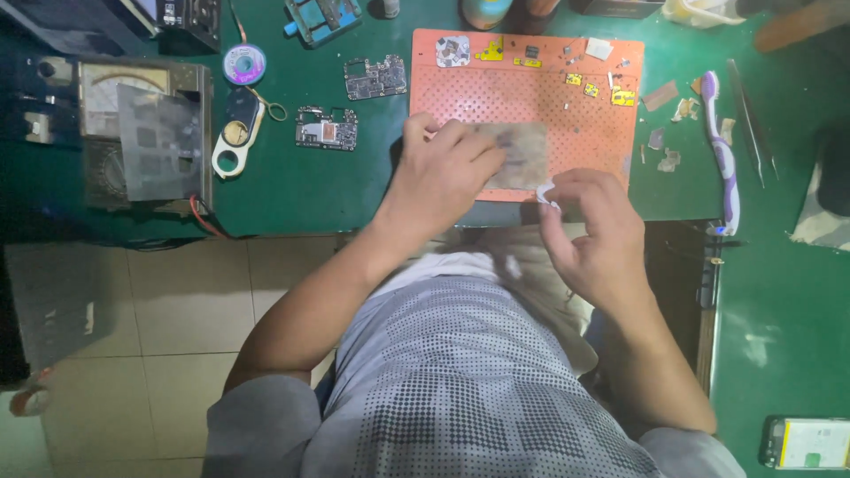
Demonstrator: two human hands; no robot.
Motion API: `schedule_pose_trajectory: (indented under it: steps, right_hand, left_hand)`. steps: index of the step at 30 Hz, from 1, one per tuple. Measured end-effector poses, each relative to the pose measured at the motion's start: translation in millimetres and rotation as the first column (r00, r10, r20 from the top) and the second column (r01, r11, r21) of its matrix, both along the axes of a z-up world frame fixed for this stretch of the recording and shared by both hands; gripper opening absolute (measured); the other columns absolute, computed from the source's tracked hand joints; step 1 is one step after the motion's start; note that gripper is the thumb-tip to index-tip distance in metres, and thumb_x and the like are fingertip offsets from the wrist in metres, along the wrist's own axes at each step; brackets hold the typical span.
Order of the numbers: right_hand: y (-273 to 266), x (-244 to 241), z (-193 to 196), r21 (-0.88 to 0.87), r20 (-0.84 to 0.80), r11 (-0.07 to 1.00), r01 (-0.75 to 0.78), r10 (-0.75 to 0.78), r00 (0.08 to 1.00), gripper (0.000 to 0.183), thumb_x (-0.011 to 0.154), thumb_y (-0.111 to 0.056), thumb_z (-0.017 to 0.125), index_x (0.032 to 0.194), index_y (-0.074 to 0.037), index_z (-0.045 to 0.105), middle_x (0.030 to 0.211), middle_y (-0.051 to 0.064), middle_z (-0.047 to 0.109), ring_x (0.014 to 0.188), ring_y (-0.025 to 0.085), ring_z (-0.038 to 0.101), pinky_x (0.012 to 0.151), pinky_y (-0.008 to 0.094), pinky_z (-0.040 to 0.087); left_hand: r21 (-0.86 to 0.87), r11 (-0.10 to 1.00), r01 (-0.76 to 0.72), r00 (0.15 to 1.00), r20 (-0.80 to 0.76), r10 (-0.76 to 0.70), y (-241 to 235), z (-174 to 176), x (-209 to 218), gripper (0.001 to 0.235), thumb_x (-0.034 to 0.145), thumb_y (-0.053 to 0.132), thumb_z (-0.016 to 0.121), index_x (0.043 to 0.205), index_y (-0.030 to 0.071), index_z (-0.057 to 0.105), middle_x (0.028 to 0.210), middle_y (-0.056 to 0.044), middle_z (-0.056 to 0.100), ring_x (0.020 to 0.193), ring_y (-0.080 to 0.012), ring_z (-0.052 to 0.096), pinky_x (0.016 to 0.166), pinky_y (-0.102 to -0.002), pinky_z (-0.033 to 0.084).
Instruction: The person uses a soldering iron and solder to work on a small component on a mat. They then use a toothbrush to scrub the mat and wipe it with a tissue. Finally, they apply a substance from a small container onto a transparent sheet using a tool.
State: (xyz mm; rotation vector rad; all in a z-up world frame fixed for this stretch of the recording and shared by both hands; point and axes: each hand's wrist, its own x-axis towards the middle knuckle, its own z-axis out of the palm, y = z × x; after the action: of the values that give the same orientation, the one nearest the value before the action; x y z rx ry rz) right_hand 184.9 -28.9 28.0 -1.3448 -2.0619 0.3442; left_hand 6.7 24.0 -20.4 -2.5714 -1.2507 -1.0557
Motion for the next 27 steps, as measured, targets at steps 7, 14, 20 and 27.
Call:
schedule_pose_trajectory:
  steps: [7,14,20,27]
  right_hand:
    - [12.0,-13.6,-5.3,-0.032,0.048,0.999,0.003,-0.001,0.999,0.008,0.082,-0.010,0.063,0.090,-0.009,0.063,0.084,0.006,0.059,0.067,0.021,0.060,0.056,0.030,0.049]
    - [22.6,-33.9,-29.8,0.200,0.268,0.969,-0.144,0.087,0.959,0.012,0.082,-0.009,0.057,0.093,-0.008,0.062,0.086,0.009,0.056,0.075,0.026,0.056,0.060,0.032,0.044]
    - [16.3,-38.2,-10.8,0.200,0.418,0.956,-0.216,0.116,0.901,0.020,0.078,-0.005,0.054,0.097,-0.003,0.060,0.086,0.014,0.053,0.075,0.030,0.052,0.060,0.035,0.041]
    - [13.9,-23.7,-23.8,0.010,0.160,0.999,-0.036,0.034,0.986,0.011,0.080,-0.009,0.062,0.090,-0.006,0.065,0.083,0.010,0.060,0.075,0.027,0.059,0.062,0.034,0.048]
  left_hand:
    - [-0.035,0.998,-0.043,0.999,-0.010,0.043,-23.1,9.6,-25.9,0.008,0.087,0.026,0.052,0.087,0.021,0.059,0.087,0.005,0.054,0.082,-0.0115,0.048,0.081,-0.043,0.025]
    - [-0.078,0.996,-0.052,0.997,0.053,0.056,-27.7,8.9,-28.3,0.010,0.086,0.026,0.053,0.091,0.022,0.061,0.091,0.005,0.056,0.086,-0.0121,0.048,0.084,-0.045,0.021]
    - [-0.113,0.992,-0.062,0.995,0.066,0.070,-29.2,9.1,-27.6,0.011,0.085,0.027,0.053,0.091,0.023,0.062,0.091,0.006,0.056,0.087,-0.0128,0.047,0.085,-0.048,0.020]
    - [-0.114,0.990,-0.087,0.991,0.094,0.098,-29.6,3.7,-27.8,0.010,0.084,0.025,0.054,0.089,0.023,0.062,0.091,0.006,0.056,0.086,-0.0131,0.047,0.086,-0.050,0.020]
